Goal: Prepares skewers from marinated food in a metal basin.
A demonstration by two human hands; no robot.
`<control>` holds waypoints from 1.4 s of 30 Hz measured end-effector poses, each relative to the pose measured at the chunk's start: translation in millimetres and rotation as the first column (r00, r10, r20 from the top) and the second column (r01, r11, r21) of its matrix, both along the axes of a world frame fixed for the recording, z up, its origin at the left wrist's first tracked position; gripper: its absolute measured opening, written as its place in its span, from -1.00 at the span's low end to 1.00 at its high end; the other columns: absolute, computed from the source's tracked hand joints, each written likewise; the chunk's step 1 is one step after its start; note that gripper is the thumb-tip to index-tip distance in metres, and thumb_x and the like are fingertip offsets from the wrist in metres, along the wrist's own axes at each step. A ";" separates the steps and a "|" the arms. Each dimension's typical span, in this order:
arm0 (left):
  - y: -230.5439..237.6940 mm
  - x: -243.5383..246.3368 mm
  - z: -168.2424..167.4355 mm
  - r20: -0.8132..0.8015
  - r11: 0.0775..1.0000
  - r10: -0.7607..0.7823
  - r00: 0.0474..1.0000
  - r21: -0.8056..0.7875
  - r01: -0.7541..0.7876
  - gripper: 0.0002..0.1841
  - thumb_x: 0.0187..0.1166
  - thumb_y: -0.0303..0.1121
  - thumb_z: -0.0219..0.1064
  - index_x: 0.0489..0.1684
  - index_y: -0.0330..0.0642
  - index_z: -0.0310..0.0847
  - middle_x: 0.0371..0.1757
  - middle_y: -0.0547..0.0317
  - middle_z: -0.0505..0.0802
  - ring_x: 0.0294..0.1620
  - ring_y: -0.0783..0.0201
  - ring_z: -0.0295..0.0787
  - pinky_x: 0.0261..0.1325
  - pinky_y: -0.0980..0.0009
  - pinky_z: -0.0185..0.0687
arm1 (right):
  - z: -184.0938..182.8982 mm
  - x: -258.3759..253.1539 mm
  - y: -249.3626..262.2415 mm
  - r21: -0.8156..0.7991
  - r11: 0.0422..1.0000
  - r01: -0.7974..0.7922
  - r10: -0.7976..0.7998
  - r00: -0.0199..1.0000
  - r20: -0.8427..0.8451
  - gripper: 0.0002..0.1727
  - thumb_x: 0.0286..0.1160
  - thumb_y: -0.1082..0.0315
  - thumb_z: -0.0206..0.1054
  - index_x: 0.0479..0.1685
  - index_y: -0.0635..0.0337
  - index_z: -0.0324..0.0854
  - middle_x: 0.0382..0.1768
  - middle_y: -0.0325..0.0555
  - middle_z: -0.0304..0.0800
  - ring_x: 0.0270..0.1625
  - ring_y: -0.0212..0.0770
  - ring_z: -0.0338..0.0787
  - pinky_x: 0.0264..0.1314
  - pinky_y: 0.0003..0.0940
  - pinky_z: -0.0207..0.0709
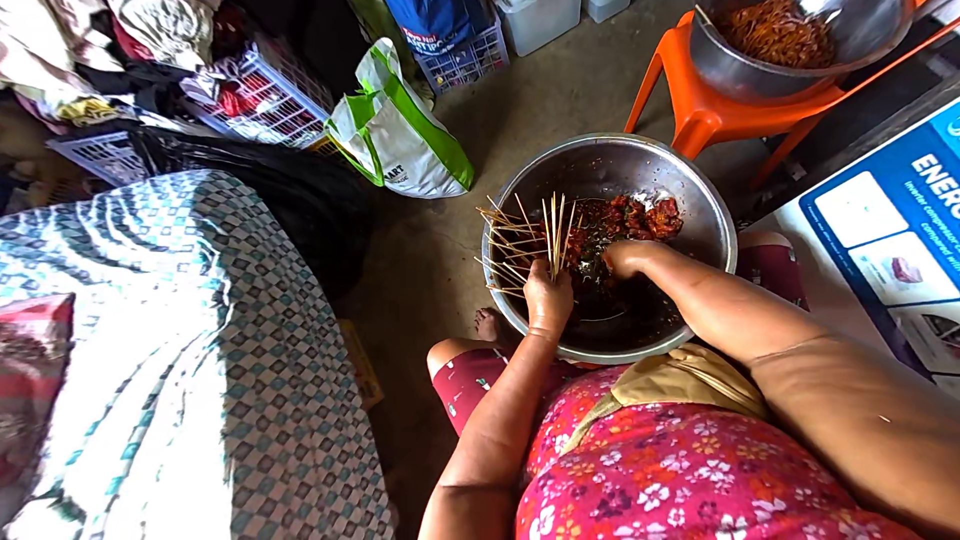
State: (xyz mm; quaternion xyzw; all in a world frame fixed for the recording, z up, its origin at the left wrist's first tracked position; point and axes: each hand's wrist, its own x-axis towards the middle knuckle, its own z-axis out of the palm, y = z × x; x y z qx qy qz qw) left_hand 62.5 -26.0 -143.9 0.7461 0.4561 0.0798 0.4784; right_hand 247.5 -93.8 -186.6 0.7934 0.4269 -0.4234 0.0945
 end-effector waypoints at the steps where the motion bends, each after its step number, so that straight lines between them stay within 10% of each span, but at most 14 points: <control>1: -0.3 -0.6 0.3 0.000 1.000 -0.002 1.000 0.003 0.002 -0.71 0.63 -0.44 0.30 0.23 -0.35 0.55 -0.32 -0.05 0.81 -0.38 0.14 0.81 -0.17 0.15 0.76 | 12.5 -9.6 0.7 -0.096 0.994 -0.052 0.056 0.998 0.039 -0.66 0.40 0.35 0.52 -0.01 0.48 0.72 0.16 0.40 0.73 0.32 0.38 0.69 0.27 0.46 0.49; 5: 0.6 -1.2 1.3 0.006 1.000 -0.008 1.000 0.001 0.008 -0.70 0.63 -0.44 0.29 0.26 -0.35 0.55 -0.32 -0.05 0.81 -0.40 0.14 0.79 -0.19 0.14 0.76 | 34.3 -10.8 -2.9 -0.235 0.971 -0.045 0.069 0.993 0.095 -0.63 0.36 0.36 0.53 0.00 0.53 0.70 0.15 0.43 0.72 0.28 0.39 0.70 0.21 0.46 0.50; 9: 0.8 -0.1 0.2 0.007 1.000 -0.007 1.000 -0.001 0.007 -0.72 0.64 -0.43 0.29 0.23 -0.35 0.55 -0.35 -0.04 0.80 -0.42 0.14 0.78 -0.20 0.15 0.75 | 4.9 13.1 -4.3 0.056 0.996 0.068 -0.071 0.995 0.063 -0.66 0.30 0.32 0.60 -0.12 0.45 0.74 0.05 0.39 0.77 0.23 0.37 0.74 0.22 0.46 0.53; 14: 0.7 -0.5 -0.3 0.023 1.000 0.012 1.000 0.006 -0.012 -0.72 0.64 -0.43 0.30 0.22 -0.34 0.56 -0.38 -0.02 0.79 -0.44 0.16 0.77 -0.22 0.17 0.74 | -4.1 0.2 3.1 0.270 0.958 0.094 -0.128 0.985 0.112 -0.41 0.31 0.32 0.59 0.40 0.26 0.59 0.36 0.36 0.63 0.45 0.39 0.61 0.38 0.44 0.49; 20: 2.2 -2.1 -1.8 0.077 0.998 0.068 0.995 -0.023 -0.067 -0.75 0.65 -0.45 0.30 0.19 -0.36 0.55 -0.46 0.03 0.76 -0.53 0.22 0.71 -0.34 0.24 0.70 | -7.0 8.1 0.3 -0.006 1.000 -0.002 0.002 0.999 0.045 -0.72 0.43 0.34 0.51 -0.09 0.44 0.76 0.09 0.39 0.77 0.27 0.37 0.72 0.26 0.46 0.52; 23: 2.1 -1.6 -3.0 0.093 0.998 0.070 0.993 -0.008 -0.070 -0.76 0.66 -0.43 0.29 0.17 -0.35 0.55 -0.49 0.07 0.75 -0.56 0.24 0.68 -0.36 0.25 0.67 | -4.0 17.8 -1.7 0.122 0.985 0.125 -0.136 0.987 0.085 -0.62 0.37 0.20 0.59 -0.16 0.42 0.77 0.03 0.38 0.78 0.22 0.37 0.75 0.23 0.46 0.53; 28: 2.4 -1.6 -4.3 0.108 0.997 0.073 0.991 -0.003 -0.073 -0.78 0.66 -0.42 0.30 0.14 -0.33 0.56 -0.51 0.09 0.74 -0.58 0.26 0.67 -0.38 0.27 0.67 | -2.2 20.8 3.4 0.322 0.908 0.269 -0.332 0.929 0.161 -0.32 0.28 0.43 0.54 0.53 0.17 0.52 0.34 0.32 0.69 0.41 0.37 0.67 0.36 0.47 0.51; 36: 2.5 -0.7 -5.3 0.111 0.998 0.061 0.992 -0.027 -0.058 -0.77 0.67 -0.42 0.30 0.14 -0.35 0.56 -0.50 0.07 0.74 -0.56 0.24 0.69 -0.37 0.26 0.69 | -31.3 42.9 1.9 0.382 0.850 0.363 -0.379 0.925 -0.037 -0.76 0.35 0.42 0.48 -0.04 0.34 0.77 0.02 0.33 0.80 0.18 0.32 0.78 0.21 0.42 0.57; 38: 2.2 -0.9 -5.3 0.115 0.999 0.049 0.992 -0.024 -0.046 -0.78 0.66 -0.42 0.31 0.12 -0.35 0.57 -0.51 0.07 0.74 -0.56 0.25 0.69 -0.37 0.26 0.68 | -28.2 46.1 1.0 0.430 0.686 0.587 -0.515 0.809 -0.281 -0.76 0.41 0.46 0.45 0.01 0.35 0.73 -0.13 0.20 0.80 -0.20 0.05 0.78 -0.09 0.09 0.67; 42: 2.9 -2.1 -6.2 0.153 0.999 0.004 0.988 -0.053 0.004 -0.78 0.64 -0.43 0.32 0.10 -0.36 0.58 -0.52 0.09 0.74 -0.57 0.28 0.69 -0.39 0.30 0.68 | 12.3 35.5 1.7 0.061 0.210 0.976 -0.537 0.168 -0.827 -0.68 0.62 0.51 0.09 0.32 0.29 0.40 -0.11 0.03 0.63 -0.27 -0.13 0.74 -0.11 -0.17 0.73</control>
